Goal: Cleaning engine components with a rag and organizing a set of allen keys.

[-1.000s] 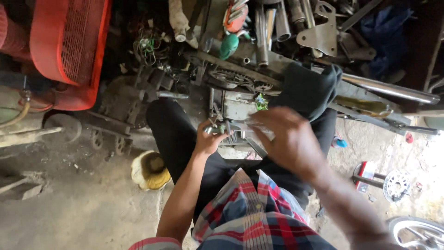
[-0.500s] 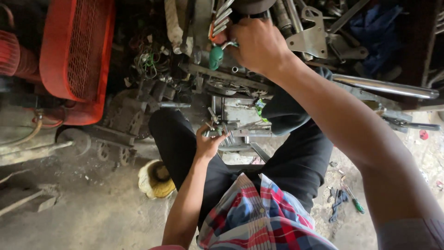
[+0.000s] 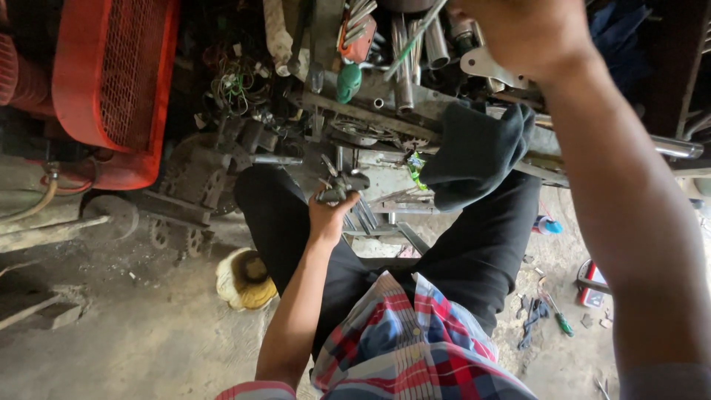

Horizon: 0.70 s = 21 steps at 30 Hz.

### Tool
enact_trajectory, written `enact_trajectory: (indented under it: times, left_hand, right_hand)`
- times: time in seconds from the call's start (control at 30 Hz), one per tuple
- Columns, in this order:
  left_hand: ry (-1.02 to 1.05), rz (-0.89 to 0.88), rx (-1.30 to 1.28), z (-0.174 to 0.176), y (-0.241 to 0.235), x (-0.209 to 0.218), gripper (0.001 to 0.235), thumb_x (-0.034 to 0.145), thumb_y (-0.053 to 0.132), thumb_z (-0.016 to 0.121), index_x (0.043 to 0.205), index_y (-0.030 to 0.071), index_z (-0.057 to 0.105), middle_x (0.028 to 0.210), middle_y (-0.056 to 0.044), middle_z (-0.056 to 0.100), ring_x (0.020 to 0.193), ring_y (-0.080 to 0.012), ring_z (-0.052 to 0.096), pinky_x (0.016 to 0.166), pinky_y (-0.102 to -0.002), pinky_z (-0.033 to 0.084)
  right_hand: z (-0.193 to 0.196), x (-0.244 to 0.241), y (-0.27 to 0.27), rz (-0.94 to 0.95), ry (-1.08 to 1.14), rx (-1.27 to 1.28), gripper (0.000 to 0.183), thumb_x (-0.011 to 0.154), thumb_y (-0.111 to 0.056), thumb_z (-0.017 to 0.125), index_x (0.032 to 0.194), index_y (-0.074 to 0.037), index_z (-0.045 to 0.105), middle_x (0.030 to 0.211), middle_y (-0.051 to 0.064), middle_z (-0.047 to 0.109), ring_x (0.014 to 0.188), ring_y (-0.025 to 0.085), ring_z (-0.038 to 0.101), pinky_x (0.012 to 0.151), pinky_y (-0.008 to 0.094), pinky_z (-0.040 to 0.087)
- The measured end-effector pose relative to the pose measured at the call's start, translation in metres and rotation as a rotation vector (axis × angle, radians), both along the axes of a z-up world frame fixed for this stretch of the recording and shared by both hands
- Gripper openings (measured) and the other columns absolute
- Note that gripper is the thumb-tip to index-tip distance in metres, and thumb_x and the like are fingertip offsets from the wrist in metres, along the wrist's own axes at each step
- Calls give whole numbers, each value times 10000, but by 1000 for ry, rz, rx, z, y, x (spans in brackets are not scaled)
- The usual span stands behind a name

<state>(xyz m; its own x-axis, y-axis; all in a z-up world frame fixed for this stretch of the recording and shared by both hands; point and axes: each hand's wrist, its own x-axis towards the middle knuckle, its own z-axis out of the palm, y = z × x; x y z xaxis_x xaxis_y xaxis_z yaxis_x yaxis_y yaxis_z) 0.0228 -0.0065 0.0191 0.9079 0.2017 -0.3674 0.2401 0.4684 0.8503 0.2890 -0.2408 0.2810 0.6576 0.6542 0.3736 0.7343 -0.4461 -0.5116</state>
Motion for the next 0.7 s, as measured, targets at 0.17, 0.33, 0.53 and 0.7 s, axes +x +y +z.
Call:
enact_trajectory:
  times: [0.17,0.33,0.53,0.7]
  left_hand:
    - [70,104,-149,-27,-1,-1,306,798,32,860,1071,-2,726,974,-90,755,826,-198,667,694,-337,521]
    - [169,137,-432,-41,6,-12,281,877,-17,761,1144,18,681,1001,-75,747,834,-198,700,701,-348,558]
    - [151,67,-501,-4,13,0,202,947,20,673,1146,53,691,1035,-96,765,897,-203,722,702,-371,551]
    - [121,1,-398,-12,11,-2,184,941,43,685,1122,68,705,1058,-91,766,914,-193,708,724,-381,554]
  right_hand:
    - [12,-38,-11,152,318,280,138,1154,129,567,1259,116,655,1162,199,713,1075,258,751,947,344,652]
    - [49,-122,20,90,524,222,103,1122,85,569,1207,74,626,1133,172,694,988,219,737,836,311,650]
    - [-23,-164,39,285,440,161,241,1107,5,595,1299,101,486,1158,237,690,944,219,749,733,311,622]
    - [-92,-182,51,13,631,-37,270,1039,-68,666,1281,51,680,1041,201,733,807,210,753,652,285,615]
